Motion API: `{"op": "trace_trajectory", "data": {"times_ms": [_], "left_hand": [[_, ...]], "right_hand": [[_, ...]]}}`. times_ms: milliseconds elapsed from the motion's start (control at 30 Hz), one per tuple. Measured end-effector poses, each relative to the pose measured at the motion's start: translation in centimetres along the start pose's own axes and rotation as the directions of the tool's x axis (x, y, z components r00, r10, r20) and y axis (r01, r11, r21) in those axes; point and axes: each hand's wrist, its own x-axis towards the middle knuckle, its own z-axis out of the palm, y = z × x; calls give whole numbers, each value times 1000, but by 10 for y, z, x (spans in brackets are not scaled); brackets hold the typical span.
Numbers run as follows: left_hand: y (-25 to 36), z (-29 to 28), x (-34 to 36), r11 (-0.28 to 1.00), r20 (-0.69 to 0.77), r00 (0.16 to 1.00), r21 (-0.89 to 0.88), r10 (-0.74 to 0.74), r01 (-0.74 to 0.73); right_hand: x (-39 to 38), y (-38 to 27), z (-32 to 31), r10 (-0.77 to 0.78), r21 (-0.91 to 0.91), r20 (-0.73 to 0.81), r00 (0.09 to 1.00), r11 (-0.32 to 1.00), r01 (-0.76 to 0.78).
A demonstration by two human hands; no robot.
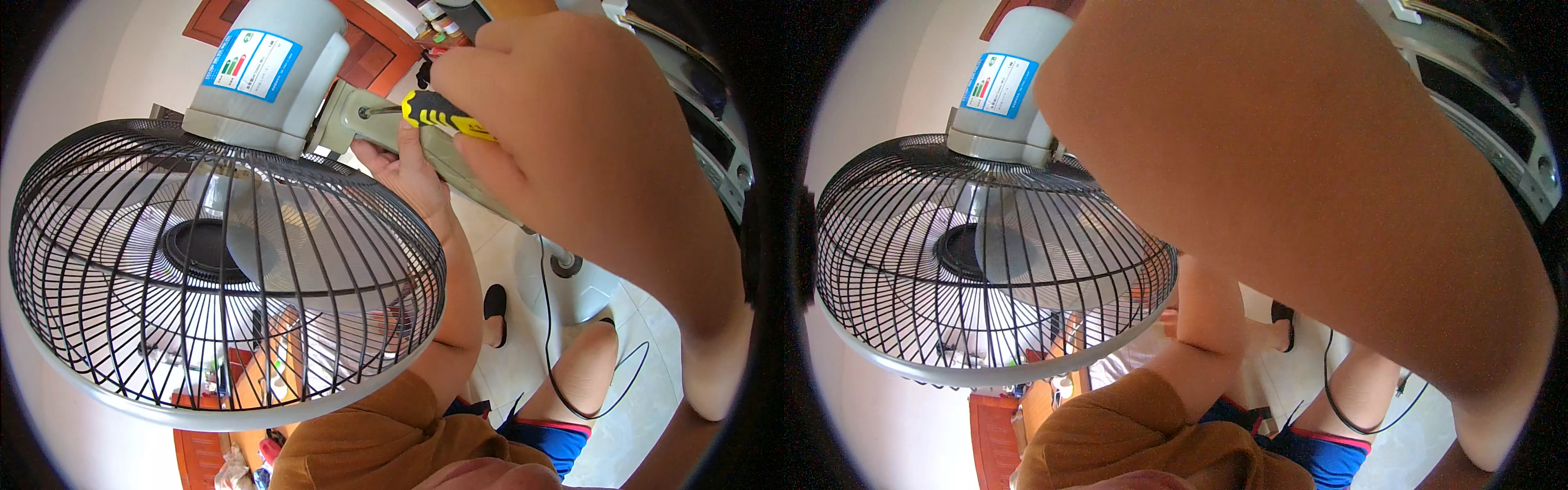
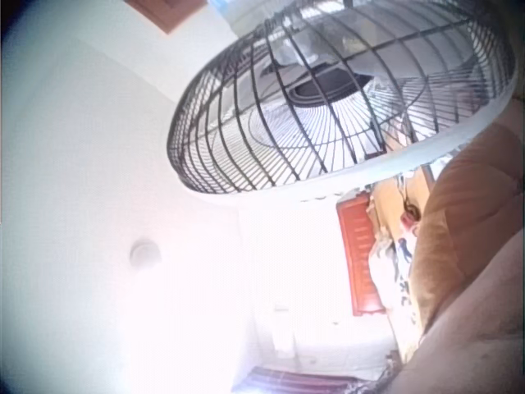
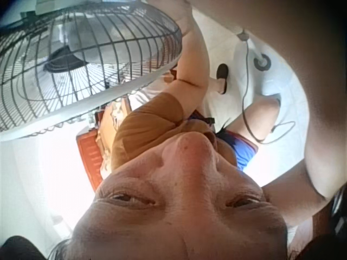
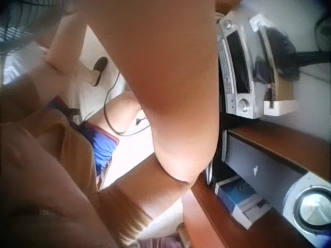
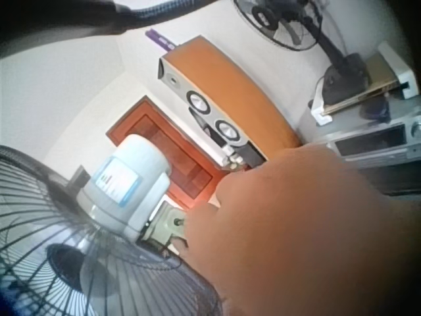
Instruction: The person uses a screwdriver to loosen or tighten a screw on the rim of a fan cage, then manipulates the fan housing and uses the screwdriver on the back of the motor assembly.
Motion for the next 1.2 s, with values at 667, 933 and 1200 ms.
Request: {"op": "trace_trajectory", "data": {"times_ms": [667, 933, 1200], "left_hand": [[-17, -13, -26, 948, 69, 987, 274, 148, -161], [9, -124, -218, 752, 535, 530, 512, -658, 416], [198, -236, -236, 528, 259, 498, 658, -828, 537]], "right_hand": [[-92, 4, -34, 618, 637, 219, 755, 496, -590], [-329, -146, -1, 868, 589, 376, 325, 47, -807], [-240, -254, 0, 177, 649, 652, 738, 373, -663]]}}
